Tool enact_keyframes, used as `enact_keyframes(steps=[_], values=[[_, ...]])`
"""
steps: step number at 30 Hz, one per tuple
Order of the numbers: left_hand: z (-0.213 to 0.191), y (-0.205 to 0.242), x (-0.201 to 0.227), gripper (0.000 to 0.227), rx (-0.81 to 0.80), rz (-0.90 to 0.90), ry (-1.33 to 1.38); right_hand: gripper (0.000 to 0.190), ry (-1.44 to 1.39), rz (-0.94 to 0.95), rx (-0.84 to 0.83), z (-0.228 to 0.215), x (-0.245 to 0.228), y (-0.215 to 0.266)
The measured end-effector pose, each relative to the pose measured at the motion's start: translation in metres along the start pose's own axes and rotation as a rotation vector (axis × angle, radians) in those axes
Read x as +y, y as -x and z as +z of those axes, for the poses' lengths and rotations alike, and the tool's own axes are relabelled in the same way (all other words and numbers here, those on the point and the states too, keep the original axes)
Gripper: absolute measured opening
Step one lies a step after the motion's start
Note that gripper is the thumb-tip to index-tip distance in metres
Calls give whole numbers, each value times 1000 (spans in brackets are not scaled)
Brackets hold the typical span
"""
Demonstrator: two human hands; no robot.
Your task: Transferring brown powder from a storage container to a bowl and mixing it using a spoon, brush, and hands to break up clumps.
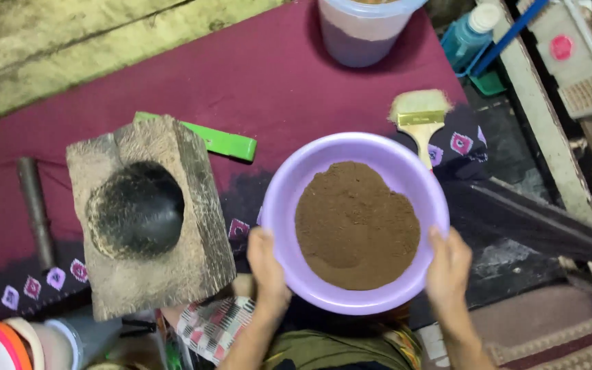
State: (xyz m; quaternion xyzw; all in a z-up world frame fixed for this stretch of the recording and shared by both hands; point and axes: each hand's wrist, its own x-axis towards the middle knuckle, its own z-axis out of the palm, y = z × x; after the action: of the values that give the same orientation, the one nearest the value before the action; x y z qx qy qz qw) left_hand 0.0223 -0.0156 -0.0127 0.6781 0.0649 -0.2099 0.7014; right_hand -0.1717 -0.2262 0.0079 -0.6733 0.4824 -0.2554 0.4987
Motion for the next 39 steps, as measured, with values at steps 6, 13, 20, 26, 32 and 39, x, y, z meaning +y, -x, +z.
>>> enact_keyframes(steps=[6, 13, 20, 26, 32, 39], values=[[5, 22, 13, 25, -146, 147, -122, 28, -89, 174, 50, -1, -14, -26], [-5, 28, 11, 18, -51, 154, -64, 26, -37, 96, -5, -2, 15, -10], [0, 18, 20, 17, -62, 194, -155, 28, -49, 149, -31, 6, -9, -16], [-1, 14, 11, 16, -47, 153, -66, 22, -149, 192, -38, -1, 7, -16], [0, -4, 19, 23, -16, 216, -114, 25, -79, 107, -53, 3, 2, -7], [-7, -16, 34, 25, -18, 173, -153, 29, -134, 132, -117, 4, -15, 21]])
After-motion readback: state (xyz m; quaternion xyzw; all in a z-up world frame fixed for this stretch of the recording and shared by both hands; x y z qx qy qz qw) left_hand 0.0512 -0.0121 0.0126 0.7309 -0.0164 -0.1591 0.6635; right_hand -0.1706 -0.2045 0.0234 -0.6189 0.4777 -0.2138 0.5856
